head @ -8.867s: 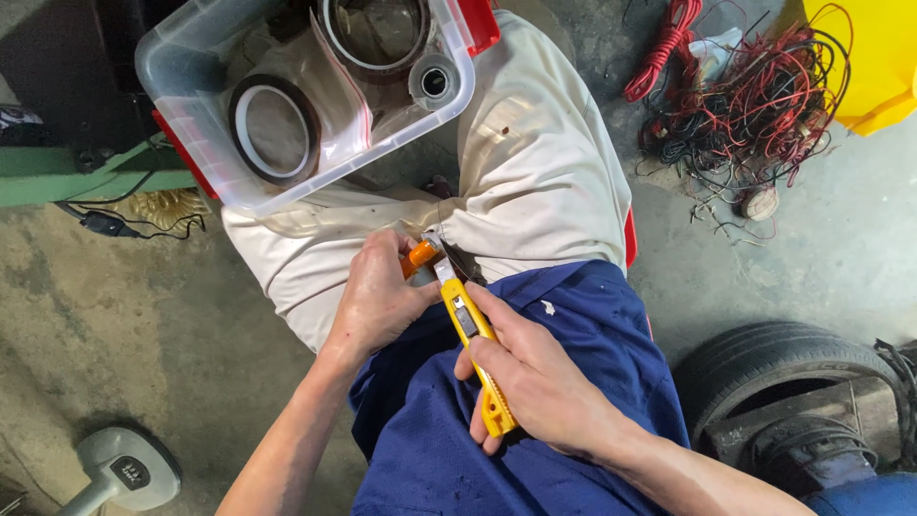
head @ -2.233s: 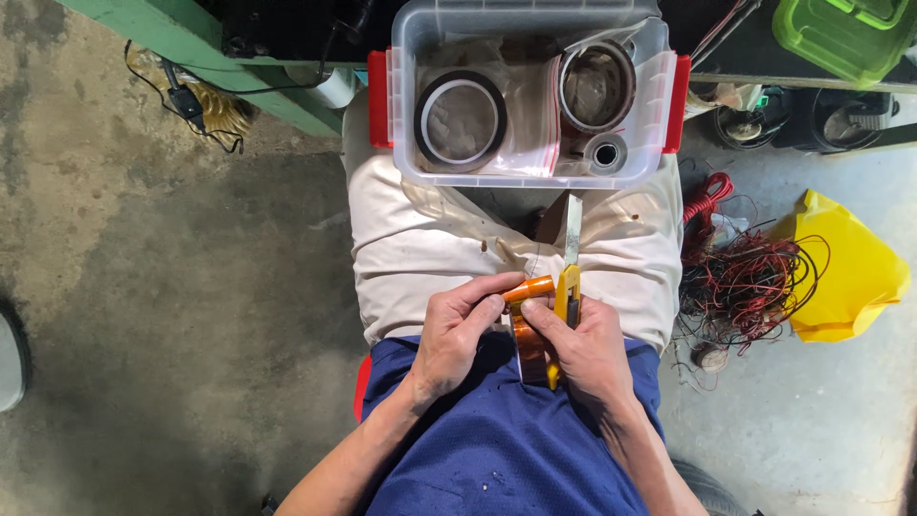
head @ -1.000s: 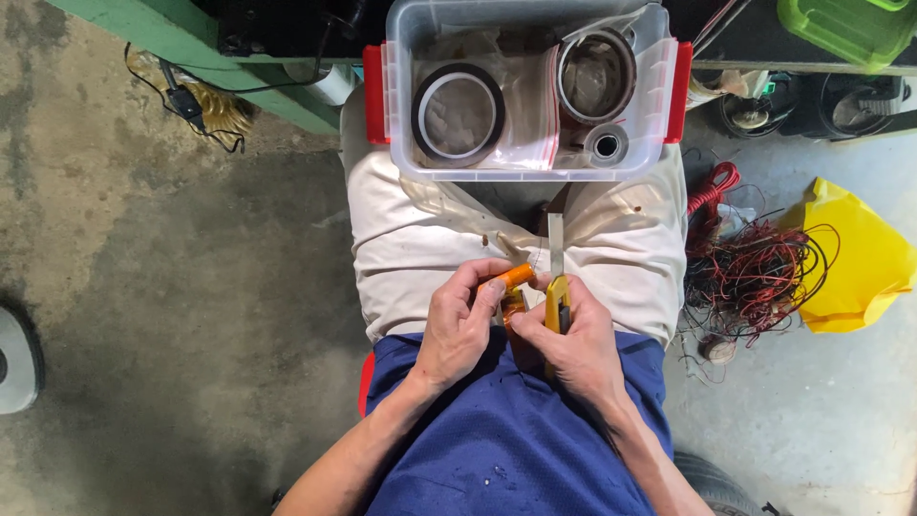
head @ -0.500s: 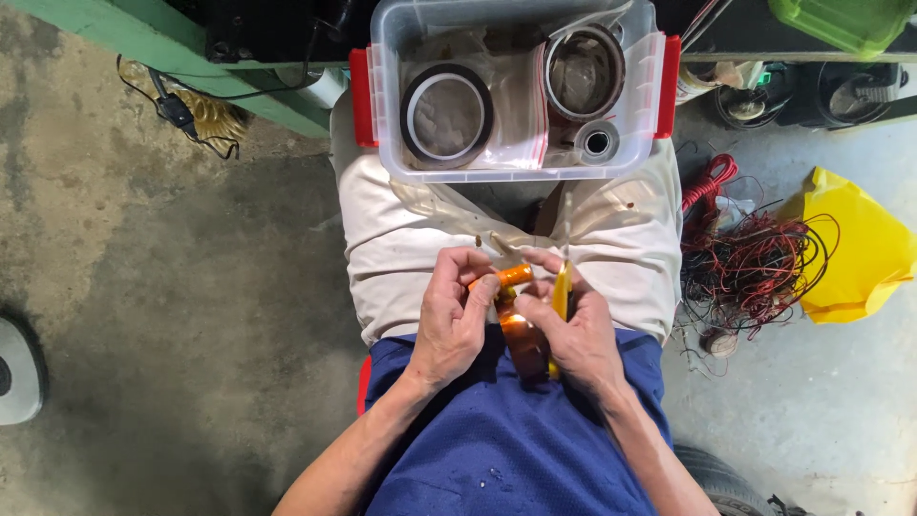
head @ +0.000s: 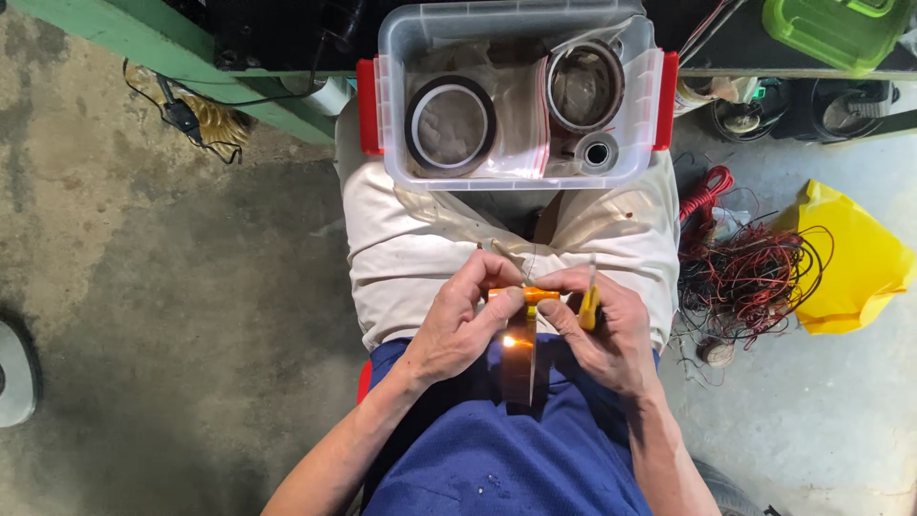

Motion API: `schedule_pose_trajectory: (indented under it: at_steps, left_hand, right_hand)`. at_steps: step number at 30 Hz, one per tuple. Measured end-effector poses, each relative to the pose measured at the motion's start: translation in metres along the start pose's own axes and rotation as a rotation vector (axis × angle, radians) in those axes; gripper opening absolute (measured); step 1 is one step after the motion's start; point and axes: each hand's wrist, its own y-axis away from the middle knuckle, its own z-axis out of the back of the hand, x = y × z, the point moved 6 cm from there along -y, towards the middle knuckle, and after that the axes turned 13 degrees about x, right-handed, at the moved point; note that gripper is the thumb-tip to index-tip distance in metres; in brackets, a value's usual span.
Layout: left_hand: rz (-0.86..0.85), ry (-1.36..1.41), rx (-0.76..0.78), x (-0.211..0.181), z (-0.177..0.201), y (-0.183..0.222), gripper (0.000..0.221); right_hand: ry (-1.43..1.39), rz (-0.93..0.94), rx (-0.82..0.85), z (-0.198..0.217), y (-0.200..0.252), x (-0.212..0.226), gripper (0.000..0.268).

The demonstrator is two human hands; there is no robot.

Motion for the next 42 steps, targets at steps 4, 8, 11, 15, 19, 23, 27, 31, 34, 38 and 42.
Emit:
schedule_pose_trajectory:
  at_steps: [4, 8, 11, 15, 19, 23, 27, 31, 34, 38, 42]
  left_hand:
    - [0.053, 0.207, -0.046, 0.01, -0.007, 0.003, 0.041]
    - [0.047, 0.284, -0.087, 0.016, -0.011, 0.005, 0.039]
    - [0.001, 0.26, -0.123, 0.016, -0.014, 0.005, 0.042]
    - [-0.031, 0.219, -0.149, 0.018, -0.015, 0.005, 0.041]
    - [-0.056, 0.207, -0.176, 0.02, -0.016, 0.006, 0.039]
    - [-0.073, 0.202, -0.184, 0.022, -0.014, 0.007, 0.039]
    - [-0.082, 0.178, -0.175, 0.021, -0.013, 0.008, 0.037]
    - [-0.119, 0.12, -0.144, 0.011, -0.01, 0.006, 0.034]
    - [-0.158, -0.002, -0.133, -0.009, -0.007, 0.006, 0.033]
    - [-0.17, -0.109, -0.096, -0.019, -0.008, 0.003, 0.029]
    - [-0.195, -0.207, -0.074, -0.02, -0.01, 0.002, 0.024]
  right_hand:
    - [0.011, 0.015, -0.101, 0.008, 0.004, 0.002, 0.017]
    - [0.015, 0.009, -0.139, 0.004, 0.008, -0.001, 0.015]
    - [0.019, 0.024, -0.17, 0.003, 0.012, -0.001, 0.015]
    - [0.006, 0.039, -0.213, 0.001, 0.015, -0.007, 0.016]
    - [-0.047, 0.018, -0.237, -0.004, 0.021, -0.017, 0.015]
    - [-0.046, 0.024, -0.245, -0.005, 0.022, -0.02, 0.015]
    - [-0.041, 0.026, -0.257, -0.006, 0.024, -0.017, 0.015]
    - [-0.016, 0.028, -0.259, -0.004, 0.021, -0.009, 0.014]
    - [0.052, 0.036, -0.273, -0.004, 0.02, 0.0, 0.011]
    - [0.03, 0.008, -0.282, -0.006, 0.026, -0.01, 0.011]
    - [0.019, -0.033, -0.28, -0.002, 0.025, -0.011, 0.009]
